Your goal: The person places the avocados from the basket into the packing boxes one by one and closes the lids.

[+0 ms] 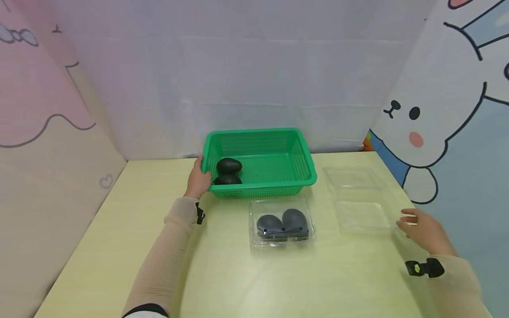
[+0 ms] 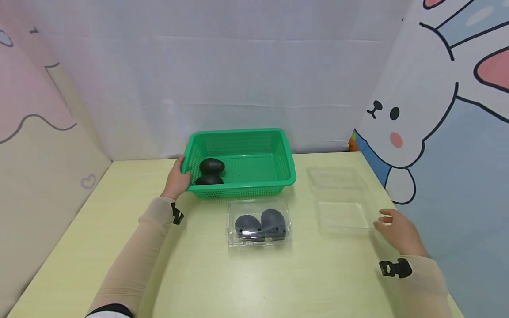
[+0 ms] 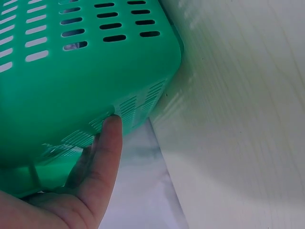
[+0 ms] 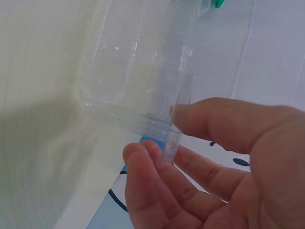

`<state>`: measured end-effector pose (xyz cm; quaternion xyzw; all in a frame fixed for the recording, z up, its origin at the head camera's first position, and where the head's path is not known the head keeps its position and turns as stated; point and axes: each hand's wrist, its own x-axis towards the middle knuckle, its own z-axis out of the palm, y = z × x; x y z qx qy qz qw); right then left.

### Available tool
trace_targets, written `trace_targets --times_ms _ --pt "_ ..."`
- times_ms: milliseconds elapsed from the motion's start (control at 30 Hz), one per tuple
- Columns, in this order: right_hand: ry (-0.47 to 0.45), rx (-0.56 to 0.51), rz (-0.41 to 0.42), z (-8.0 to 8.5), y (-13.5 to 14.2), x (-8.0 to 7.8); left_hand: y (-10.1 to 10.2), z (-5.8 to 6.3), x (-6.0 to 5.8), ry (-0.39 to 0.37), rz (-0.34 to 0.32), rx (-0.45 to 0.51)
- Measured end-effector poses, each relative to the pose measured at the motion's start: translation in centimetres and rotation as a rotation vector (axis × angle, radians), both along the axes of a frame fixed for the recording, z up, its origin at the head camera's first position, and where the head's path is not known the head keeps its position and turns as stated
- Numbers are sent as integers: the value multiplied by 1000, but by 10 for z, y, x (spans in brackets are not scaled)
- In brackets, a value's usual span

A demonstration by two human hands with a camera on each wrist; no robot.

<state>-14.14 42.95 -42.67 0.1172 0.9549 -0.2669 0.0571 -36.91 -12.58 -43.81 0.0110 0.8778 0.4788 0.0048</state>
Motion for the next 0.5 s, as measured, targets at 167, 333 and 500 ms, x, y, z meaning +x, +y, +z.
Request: trace_targets --times_ms 167,333,500 --pt "-44 -33 9 2 -4 0 -2 -2 0 7 2 9" --pt "-126 -57 -20 3 -8 1 -2 -2 2 22 -9 34" --pt "-187 -62 -43 8 -13 2 -1 -1 2 19 -13 42"
